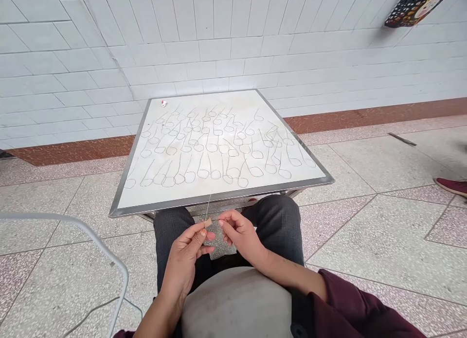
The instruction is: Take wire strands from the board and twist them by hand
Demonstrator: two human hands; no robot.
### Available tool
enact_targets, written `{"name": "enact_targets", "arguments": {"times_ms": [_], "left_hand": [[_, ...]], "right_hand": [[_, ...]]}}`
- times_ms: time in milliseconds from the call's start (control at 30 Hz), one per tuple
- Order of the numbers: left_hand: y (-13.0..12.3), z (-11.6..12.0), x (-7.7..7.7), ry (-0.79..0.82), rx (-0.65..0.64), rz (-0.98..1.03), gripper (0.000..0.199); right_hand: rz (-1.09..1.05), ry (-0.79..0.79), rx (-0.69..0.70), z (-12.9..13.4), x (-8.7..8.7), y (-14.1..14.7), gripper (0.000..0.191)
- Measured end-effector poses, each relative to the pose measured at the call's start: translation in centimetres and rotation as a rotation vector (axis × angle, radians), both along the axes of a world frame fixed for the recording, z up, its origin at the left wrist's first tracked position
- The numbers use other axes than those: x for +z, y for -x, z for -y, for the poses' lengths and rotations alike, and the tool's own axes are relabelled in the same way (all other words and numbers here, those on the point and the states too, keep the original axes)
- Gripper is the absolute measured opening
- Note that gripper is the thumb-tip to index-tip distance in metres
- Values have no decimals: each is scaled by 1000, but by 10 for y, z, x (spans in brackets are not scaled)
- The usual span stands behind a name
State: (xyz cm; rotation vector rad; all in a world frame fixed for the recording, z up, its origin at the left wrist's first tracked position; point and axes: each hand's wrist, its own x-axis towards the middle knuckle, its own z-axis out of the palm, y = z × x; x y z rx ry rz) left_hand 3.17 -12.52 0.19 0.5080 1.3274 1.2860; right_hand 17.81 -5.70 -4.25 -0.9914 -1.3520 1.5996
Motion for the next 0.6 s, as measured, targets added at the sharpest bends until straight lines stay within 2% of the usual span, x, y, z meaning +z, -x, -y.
{"name": "enact_targets", "arguments": {"times_ms": [200,367,467,600], "left_hand": [[0,-1,-1,-7,28,14,47],[4,-4,-8,-51,-1,46,46],[12,-9,-21,-33,27,54,50],[32,-21,-55,96,-14,34,62]], "right_hand": [[-19,18,17,0,1,0,26],[-135,132,9,-8,-2,0,29],[-207,130,-74,-22,-3,-2,30],[-187,61,-186,-57,-4,-13,30]]}}
